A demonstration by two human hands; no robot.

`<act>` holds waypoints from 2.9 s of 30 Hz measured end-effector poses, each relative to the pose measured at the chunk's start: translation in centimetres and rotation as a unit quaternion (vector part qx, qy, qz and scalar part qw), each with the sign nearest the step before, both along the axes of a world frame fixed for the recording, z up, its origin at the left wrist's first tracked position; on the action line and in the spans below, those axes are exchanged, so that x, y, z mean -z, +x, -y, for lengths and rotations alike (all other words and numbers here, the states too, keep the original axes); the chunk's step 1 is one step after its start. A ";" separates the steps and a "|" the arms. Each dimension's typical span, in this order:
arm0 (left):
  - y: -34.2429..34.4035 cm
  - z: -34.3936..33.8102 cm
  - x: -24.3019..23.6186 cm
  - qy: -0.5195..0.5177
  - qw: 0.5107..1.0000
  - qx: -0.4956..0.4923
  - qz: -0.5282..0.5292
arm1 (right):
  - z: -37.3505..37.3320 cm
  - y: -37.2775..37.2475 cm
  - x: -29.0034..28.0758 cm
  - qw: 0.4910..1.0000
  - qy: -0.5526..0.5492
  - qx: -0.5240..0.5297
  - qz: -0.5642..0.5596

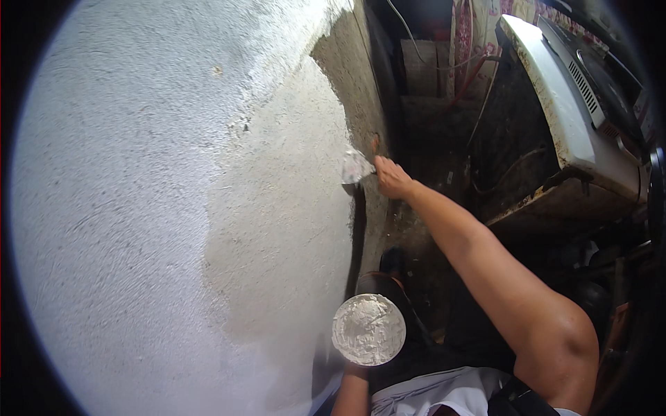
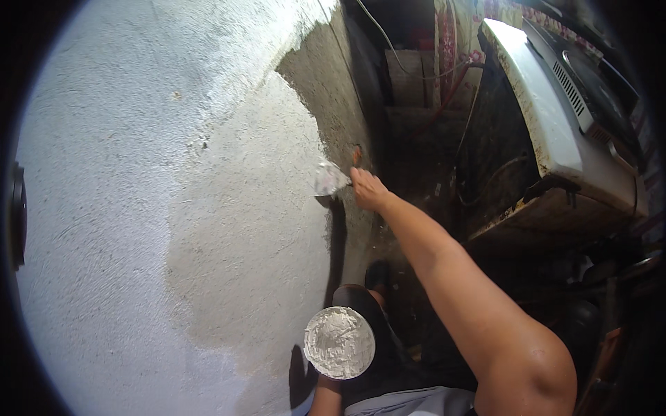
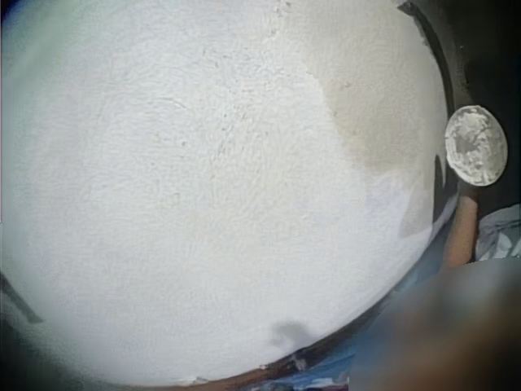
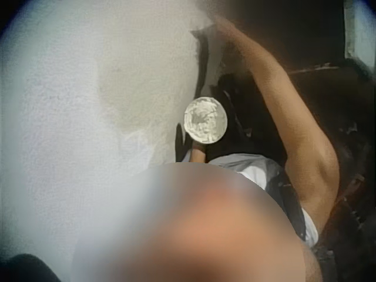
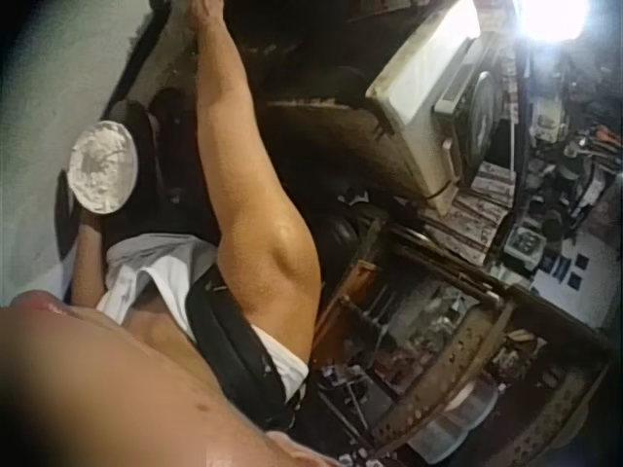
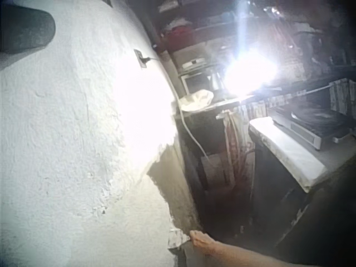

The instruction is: Patching a damaged section of a concrete wall using a putty knife and joint compound.

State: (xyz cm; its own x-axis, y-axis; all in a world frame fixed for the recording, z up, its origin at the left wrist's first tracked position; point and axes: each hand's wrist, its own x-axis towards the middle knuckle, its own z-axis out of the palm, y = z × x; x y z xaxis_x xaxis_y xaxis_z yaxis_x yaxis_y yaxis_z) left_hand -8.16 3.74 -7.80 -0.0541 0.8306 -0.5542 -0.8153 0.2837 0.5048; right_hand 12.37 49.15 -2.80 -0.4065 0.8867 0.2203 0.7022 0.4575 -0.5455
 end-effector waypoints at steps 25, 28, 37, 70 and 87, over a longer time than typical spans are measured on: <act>6.4 12.1 -8.1 0.234 0.936 -0.023 0.263 | 49.3 11.5 -9.8 0.669 -0.478 -0.042 -0.568; 4.5 11.2 -4.9 0.207 0.946 -0.007 0.250 | 51.9 9.4 -10.0 0.787 -0.408 0.040 -0.460; 4.0 9.6 -4.6 0.220 0.927 -0.031 0.301 | 53.6 8.8 -8.8 0.835 -0.388 0.094 -0.378; 0.5 10.1 -1.0 0.301 0.861 -0.016 0.411 | 55.4 5.8 -8.7 0.992 0.082 -0.081 0.056; -0.4 10.1 0.2 0.274 0.891 -0.044 0.360 | 56.6 5.9 -9.0 0.989 0.107 -0.054 0.088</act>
